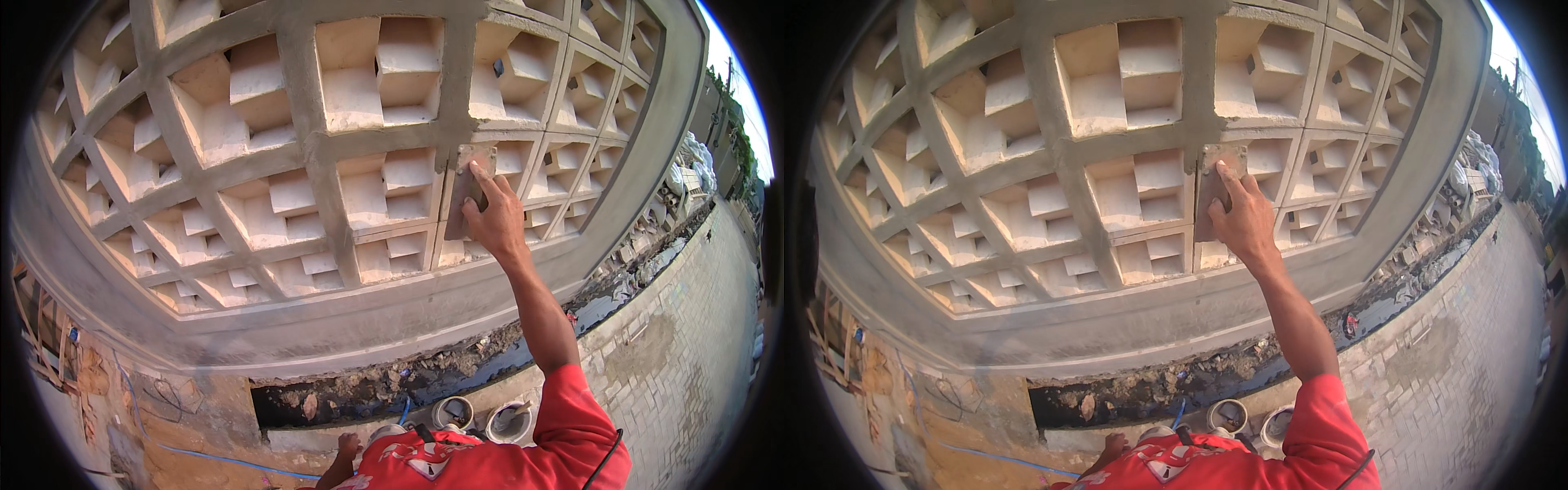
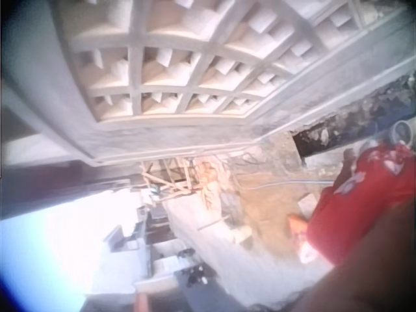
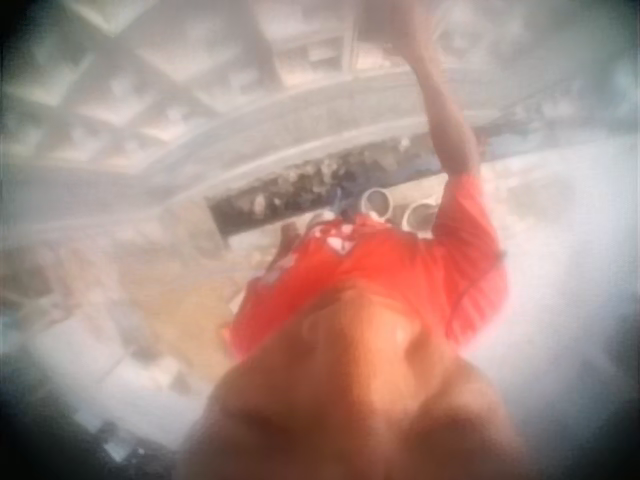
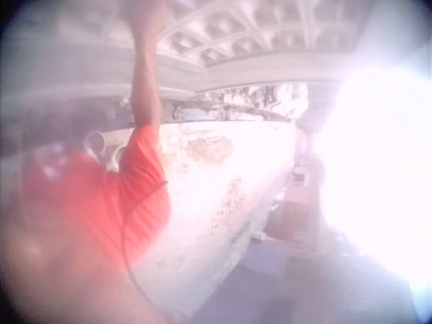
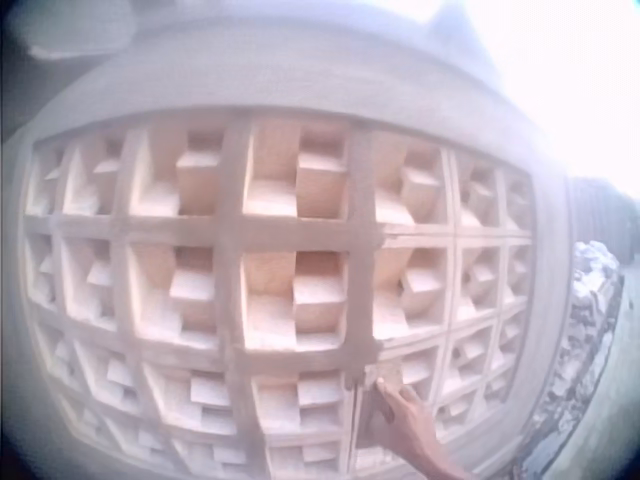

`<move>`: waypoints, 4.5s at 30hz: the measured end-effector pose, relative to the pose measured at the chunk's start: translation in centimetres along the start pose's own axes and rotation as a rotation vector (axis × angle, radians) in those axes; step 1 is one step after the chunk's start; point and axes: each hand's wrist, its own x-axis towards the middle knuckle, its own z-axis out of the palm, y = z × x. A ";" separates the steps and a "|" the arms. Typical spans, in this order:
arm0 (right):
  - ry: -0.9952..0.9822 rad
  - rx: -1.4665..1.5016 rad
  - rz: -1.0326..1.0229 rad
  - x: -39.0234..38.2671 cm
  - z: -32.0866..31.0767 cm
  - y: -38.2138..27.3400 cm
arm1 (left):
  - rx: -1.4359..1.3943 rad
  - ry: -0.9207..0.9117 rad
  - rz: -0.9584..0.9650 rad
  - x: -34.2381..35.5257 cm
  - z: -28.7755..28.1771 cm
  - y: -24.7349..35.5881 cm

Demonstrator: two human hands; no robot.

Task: The person applies plaster to a geometrically patterned ceiling using a trowel. They repeatedly scoop plaster from a bucket and smooth it into the recessed sections of the ceiling.

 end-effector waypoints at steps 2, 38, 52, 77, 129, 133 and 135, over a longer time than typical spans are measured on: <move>0.046 0.010 -0.006 2.4 -1.3 -1.0 | 0.079 -0.078 0.216 0.0 -1.4 -1.5; 0.191 0.277 0.223 3.7 4.1 -5.9 | 0.083 -0.017 -0.052 -1.2 -3.3 -0.4; 0.283 0.396 0.252 3.8 5.5 -8.2 | -0.020 0.090 0.000 -2.6 -3.1 1.7; 0.095 0.580 0.246 -1.3 8.5 -14.5 | 0.012 -0.029 0.038 -3.8 -5.6 -3.4; 0.214 0.348 0.224 2.7 3.8 -5.8 | -0.126 0.015 -0.037 -1.3 -1.7 -0.8; 0.165 0.327 0.241 2.5 6.8 -9.7 | -0.096 0.061 -0.054 -1.4 -1.5 0.8; 0.044 0.342 0.228 0.9 8.1 -11.5 | -0.012 0.036 -0.042 -1.0 -1.6 1.1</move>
